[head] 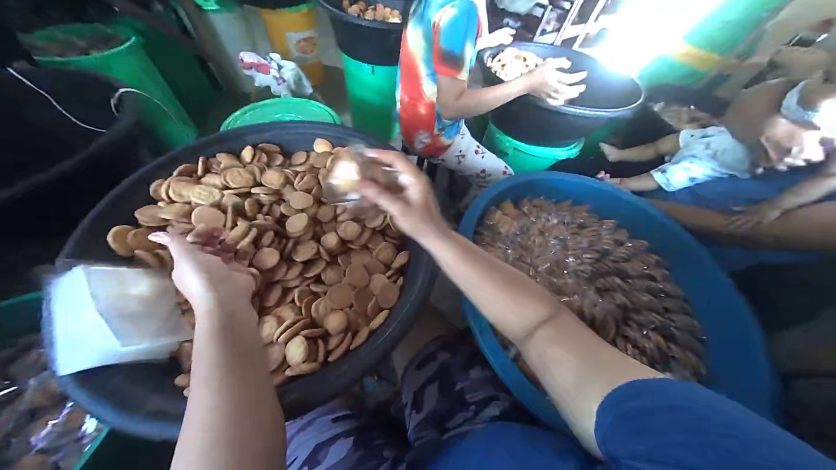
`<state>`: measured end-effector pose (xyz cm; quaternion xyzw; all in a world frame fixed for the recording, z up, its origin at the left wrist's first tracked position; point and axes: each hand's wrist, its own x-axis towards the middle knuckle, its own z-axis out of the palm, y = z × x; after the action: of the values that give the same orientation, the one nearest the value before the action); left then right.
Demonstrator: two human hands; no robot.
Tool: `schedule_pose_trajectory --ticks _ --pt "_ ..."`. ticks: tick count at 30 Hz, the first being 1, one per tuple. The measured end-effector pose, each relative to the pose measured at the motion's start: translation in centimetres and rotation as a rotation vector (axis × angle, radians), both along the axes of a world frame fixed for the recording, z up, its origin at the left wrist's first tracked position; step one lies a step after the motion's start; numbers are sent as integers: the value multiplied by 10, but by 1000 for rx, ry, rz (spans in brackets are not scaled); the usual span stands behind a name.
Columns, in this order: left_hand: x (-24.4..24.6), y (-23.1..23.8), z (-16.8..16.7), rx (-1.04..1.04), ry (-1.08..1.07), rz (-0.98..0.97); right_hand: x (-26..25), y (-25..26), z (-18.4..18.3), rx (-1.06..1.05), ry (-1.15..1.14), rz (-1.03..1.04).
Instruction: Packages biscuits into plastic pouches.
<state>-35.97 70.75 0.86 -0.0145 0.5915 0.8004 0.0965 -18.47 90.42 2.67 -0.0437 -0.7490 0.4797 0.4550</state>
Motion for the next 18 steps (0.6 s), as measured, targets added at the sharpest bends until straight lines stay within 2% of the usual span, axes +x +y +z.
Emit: schedule_pose_trajectory --ticks 3,6,8,10,11,13,16,18 --pt "-1 -3 5 76 1 -8 75 89 -43 -58 -75 -328" --pt "-2 -4 8 92 7 -17 151 156 -71 -314 -264 -644" --pt "-3 -2 9 93 4 -12 184 168 -91 -498 -541 -614" --pt "-4 0 8 88 0 -11 190 163 -114 -602 -745 -530" --pt "-4 0 7 81 0 -24 188 159 -124 -546 -841 -549" --pt "-5 -2 3 62 -2 -39 186 155 -142 -253 -1042 -681" --pt "-7 -4 1 56 -3 -25 189 165 -153 169 -1147 -833" --pt "-7 -5 1 43 0 -24 192 179 -156 271 -1246 -796"
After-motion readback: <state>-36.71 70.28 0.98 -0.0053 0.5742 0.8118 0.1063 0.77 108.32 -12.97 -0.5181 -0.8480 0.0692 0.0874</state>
